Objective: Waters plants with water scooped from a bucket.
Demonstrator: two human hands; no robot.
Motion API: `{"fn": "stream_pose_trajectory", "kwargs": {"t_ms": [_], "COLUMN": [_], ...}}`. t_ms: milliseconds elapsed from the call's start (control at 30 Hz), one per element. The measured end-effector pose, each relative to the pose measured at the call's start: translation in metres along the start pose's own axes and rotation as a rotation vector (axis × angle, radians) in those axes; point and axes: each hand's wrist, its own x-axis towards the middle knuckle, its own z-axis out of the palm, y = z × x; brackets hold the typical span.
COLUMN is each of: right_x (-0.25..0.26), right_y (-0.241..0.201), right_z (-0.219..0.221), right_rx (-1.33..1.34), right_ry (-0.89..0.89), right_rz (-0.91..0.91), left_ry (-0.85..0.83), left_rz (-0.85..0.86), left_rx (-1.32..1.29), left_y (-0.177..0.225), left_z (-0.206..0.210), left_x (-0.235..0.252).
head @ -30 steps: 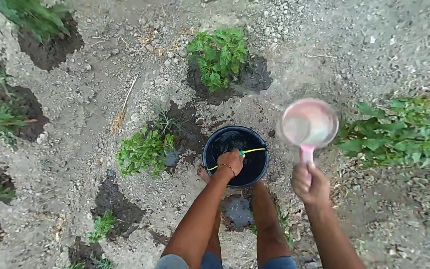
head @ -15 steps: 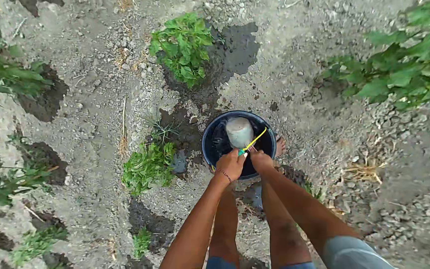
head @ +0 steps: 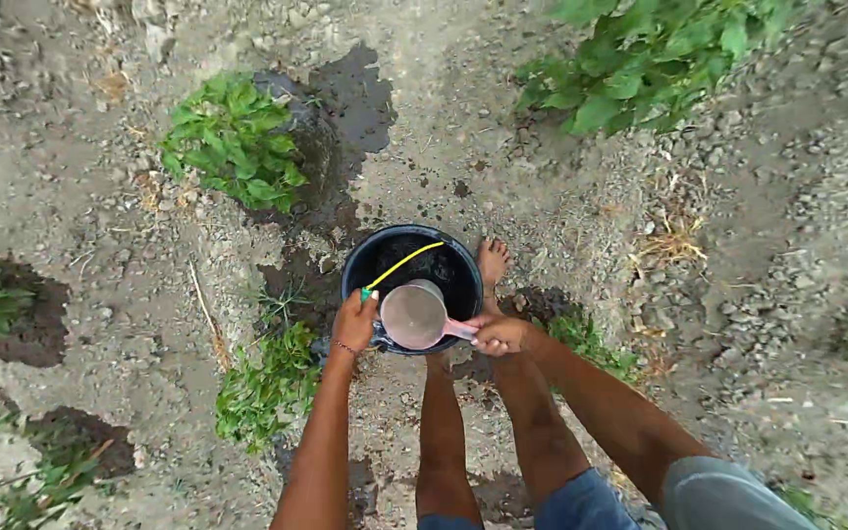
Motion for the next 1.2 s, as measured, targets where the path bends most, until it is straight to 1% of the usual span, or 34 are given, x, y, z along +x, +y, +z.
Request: {"fn": "stream_pose_trajectory", "kwargs": {"t_ms": [100, 167, 267, 300, 367, 467, 567, 633, 767, 867, 1033, 1100, 1200], "right_x": [-0.053, -0.089, -0.13, -0.139, -0.15, -0.149, -0.141, -0.136, -0.139, -0.146, -0.152, -0.151, -0.147], "right_y": [0.014, 0.021, 0.028, 0.026, 0.014, -0.021, -0.068, -0.098, -0.139, -0.152, -0.155, -0.154, -0.158], "right_z": [0.011, 0.019, 0.024, 0.024, 0.02, -0.002, -0.038, -0.064, -0.1, -0.113, -0.12, -0.118, -0.108], "right_rx": [0.078, 0.13, 0.253, 0.31, 0.428, 0.584, 0.718, 0.802, 0.935, 1.011, 1.065, 1.065, 1.103], "right_ry": [-0.071, -0.053, -0.021, 0.027, 0.189, 0.429, 0.607, 0.685, 0.744, 0.756, 0.787, 0.807, 0.86], "right_rz": [-0.141, -0.24, -0.462, -0.52, -0.607, -0.695, -0.736, -0.78, -0.84, -0.821, -0.766, -0.733, -0.673], "left_ry": [0.019, 0.017, 0.021, 0.025, 0.038, 0.058, 0.082, 0.099, 0.028, -0.027, -0.008, 0.03, 0.107], "left_rz": [-0.002, -0.008, -0.053, -0.065, -0.098, -0.152, -0.181, -0.197, -0.251, -0.313, -0.307, -0.288, -0.275], "left_rx": [-0.031, -0.066, -0.149, -0.182, -0.228, -0.226, -0.174, -0.148, -0.154, -0.129, -0.09, -0.132, -0.271], "left_y": [-0.003, -0.003, 0.006, 0.01, 0.018, 0.032, 0.04, 0.042, 0.043, 0.047, 0.063, 0.076, 0.104], "left_z": [-0.002, 0.0, 0.008, 0.012, 0.025, 0.046, 0.063, 0.071, 0.079, 0.075, 0.065, 0.061, 0.045], "left_x": [0.003, 0.0, -0.014, -0.02, -0.032, -0.049, -0.059, -0.063, -0.062, -0.06, -0.062, -0.073, -0.104]}}
